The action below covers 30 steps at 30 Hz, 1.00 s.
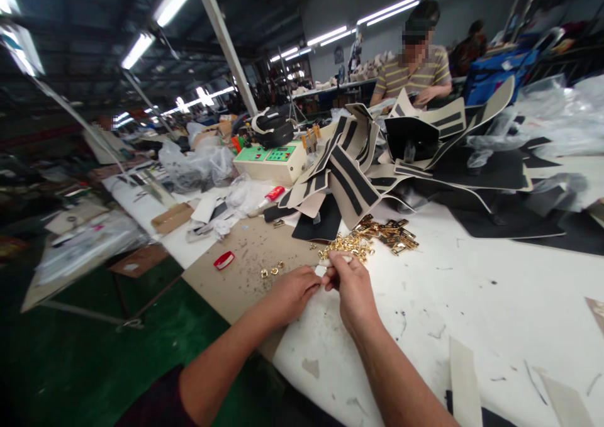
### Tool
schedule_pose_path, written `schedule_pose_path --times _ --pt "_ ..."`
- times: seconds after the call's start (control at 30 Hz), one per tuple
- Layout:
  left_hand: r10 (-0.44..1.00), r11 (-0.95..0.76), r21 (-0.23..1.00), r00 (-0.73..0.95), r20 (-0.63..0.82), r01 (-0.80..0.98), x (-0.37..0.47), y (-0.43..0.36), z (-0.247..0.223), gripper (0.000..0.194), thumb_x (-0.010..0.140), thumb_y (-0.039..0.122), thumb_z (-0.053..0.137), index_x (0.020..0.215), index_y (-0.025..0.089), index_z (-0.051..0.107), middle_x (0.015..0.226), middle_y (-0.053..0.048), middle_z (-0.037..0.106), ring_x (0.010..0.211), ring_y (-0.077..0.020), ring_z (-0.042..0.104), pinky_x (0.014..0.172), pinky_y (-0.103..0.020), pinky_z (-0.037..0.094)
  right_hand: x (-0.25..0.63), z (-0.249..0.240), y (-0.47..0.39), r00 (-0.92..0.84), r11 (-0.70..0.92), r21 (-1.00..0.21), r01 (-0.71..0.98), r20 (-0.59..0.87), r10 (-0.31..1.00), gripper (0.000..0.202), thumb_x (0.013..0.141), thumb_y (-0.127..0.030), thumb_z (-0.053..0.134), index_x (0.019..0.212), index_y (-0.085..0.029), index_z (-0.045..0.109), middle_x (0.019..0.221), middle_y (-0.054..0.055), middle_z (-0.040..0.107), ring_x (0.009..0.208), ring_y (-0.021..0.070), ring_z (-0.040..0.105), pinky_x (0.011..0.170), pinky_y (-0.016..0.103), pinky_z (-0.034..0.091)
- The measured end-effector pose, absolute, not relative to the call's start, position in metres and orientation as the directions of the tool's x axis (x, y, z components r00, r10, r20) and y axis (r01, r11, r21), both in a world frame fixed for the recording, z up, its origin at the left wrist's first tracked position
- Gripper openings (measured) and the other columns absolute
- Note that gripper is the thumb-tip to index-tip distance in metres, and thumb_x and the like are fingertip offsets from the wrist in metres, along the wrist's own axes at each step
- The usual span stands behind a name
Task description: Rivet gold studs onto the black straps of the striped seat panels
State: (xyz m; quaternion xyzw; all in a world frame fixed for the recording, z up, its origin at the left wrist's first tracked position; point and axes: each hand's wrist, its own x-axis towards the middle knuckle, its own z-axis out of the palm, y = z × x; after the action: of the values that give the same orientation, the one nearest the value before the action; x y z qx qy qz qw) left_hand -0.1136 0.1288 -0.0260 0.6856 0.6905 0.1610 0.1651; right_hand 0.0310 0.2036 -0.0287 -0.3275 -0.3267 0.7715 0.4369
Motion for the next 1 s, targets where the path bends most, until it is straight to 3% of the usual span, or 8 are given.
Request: schedule_pose_path --times 0.13,0.23,0.3,0.37,0.43,0.5,0.6,1.0 --pt "1.000 -0.004 0.449 -0.009 0.029 0.893 -0.114 0.132 -0.032 0.022 0.096 0.018 0.054 0.097 0.023 0.076 0.099 -0.005 0.069 0.096 -0.0226 0.065 0.086 -0.031 0.049 0.031 -0.027 0.205 -0.424 -0.438 -0.758 -0.483 -0.235 0.874 0.042 0.072 -0.049 0.089 0.085 -0.019 0.062 0.060 -0.005 0.058 0.052 0.0119 0.055 0.046 0.021 0.044" --pt "0.991 0.007 0.567 -0.084 0.109 0.824 -0.113 0.129 -0.037 0.019 0.093 0.018 0.059 0.096 0.022 0.078 0.098 -0.005 0.070 0.096 -0.0223 0.065 0.088 -0.033 0.049 0.032 -0.027 0.205 -0.437 -0.459 -0.738 -0.494 -0.245 0.865 0.040 0.073 -0.048 0.088 0.086 -0.019 0.064 0.060 -0.004 0.058 0.051 0.0117 0.055 0.046 0.021 0.043" --pt "0.971 0.064 0.740 -0.213 0.109 0.670 -0.111 0.125 -0.038 0.016 0.089 0.020 0.063 0.095 0.020 0.079 0.093 -0.005 0.071 0.089 -0.0204 0.066 0.083 -0.032 0.051 0.033 -0.027 0.205 -0.434 -0.460 -0.740 -0.491 -0.250 0.865 0.038 0.075 -0.047 0.087 0.088 -0.018 0.066 0.060 -0.004 0.058 0.051 0.0118 0.055 0.046 0.020 0.043" --pt "0.929 0.166 0.904 -0.371 -0.009 0.394 -0.108 0.120 -0.038 0.020 0.087 0.028 0.068 0.099 0.017 0.079 0.079 -0.003 0.069 0.070 -0.0164 0.062 0.067 -0.028 0.051 0.034 -0.026 0.205 -0.435 -0.455 -0.748 -0.484 -0.246 0.866 0.038 0.076 -0.047 0.086 0.090 -0.018 0.067 0.060 -0.004 0.059 0.052 0.0119 0.055 0.046 0.021 0.043" --pt "0.871 0.221 0.969 -0.469 -0.145 0.112 -0.103 0.114 -0.036 0.031 0.084 0.037 0.072 0.105 0.013 0.078 0.067 0.000 0.064 0.054 -0.0121 0.054 0.051 -0.023 0.045 0.034 -0.026 0.203 -0.443 -0.452 -0.750 -0.482 -0.236 0.865 0.038 0.076 -0.048 0.087 0.091 -0.018 0.068 0.061 -0.003 0.059 0.052 0.0117 0.055 0.046 0.020 0.043" --pt "0.834 0.195 0.979 -0.516 -0.195 -0.055 -0.097 0.109 -0.034 0.039 0.080 0.041 0.078 0.105 0.011 0.077 0.063 0.001 0.063 0.051 -0.0102 0.051 0.046 -0.021 0.042 0.033 -0.026 0.201 -0.460 -0.460 -0.743 -0.486 -0.230 0.858 0.038 0.075 -0.047 0.088 0.091 -0.018 0.069 0.061 -0.004 0.058 0.051 0.0111 0.054 0.046 0.020 0.043" --pt "0.811 0.128 0.980 -0.553 -0.193 -0.154 -0.089 0.107 -0.030 0.042 0.076 0.042 0.082 0.101 0.009 0.076 0.064 -0.001 0.065 0.054 -0.0107 0.054 0.044 -0.019 0.045 0.031 -0.026 0.198 -0.493 -0.476 -0.724 -0.499 -0.215 0.843 0.038 0.073 -0.046 0.090 0.090 -0.019 0.069 0.062 -0.004 0.058 0.052 0.0107 0.053 0.046 0.019 0.043" --pt "0.815 0.057 0.977 -0.556 -0.164 -0.205 -0.079 0.108 -0.017 0.037 0.075 0.039 0.084 0.098 0.010 0.076 0.067 -0.001 0.066 0.055 -0.0103 0.055 0.040 -0.017 0.046 0.031 -0.024 0.196 -0.523 -0.490 -0.704 -0.514 -0.196 0.830 0.029 0.076 -0.041 0.088 0.084 -0.020 0.069 0.063 -0.004 0.056 0.053 0.0113 0.051 0.045 0.020 0.043"
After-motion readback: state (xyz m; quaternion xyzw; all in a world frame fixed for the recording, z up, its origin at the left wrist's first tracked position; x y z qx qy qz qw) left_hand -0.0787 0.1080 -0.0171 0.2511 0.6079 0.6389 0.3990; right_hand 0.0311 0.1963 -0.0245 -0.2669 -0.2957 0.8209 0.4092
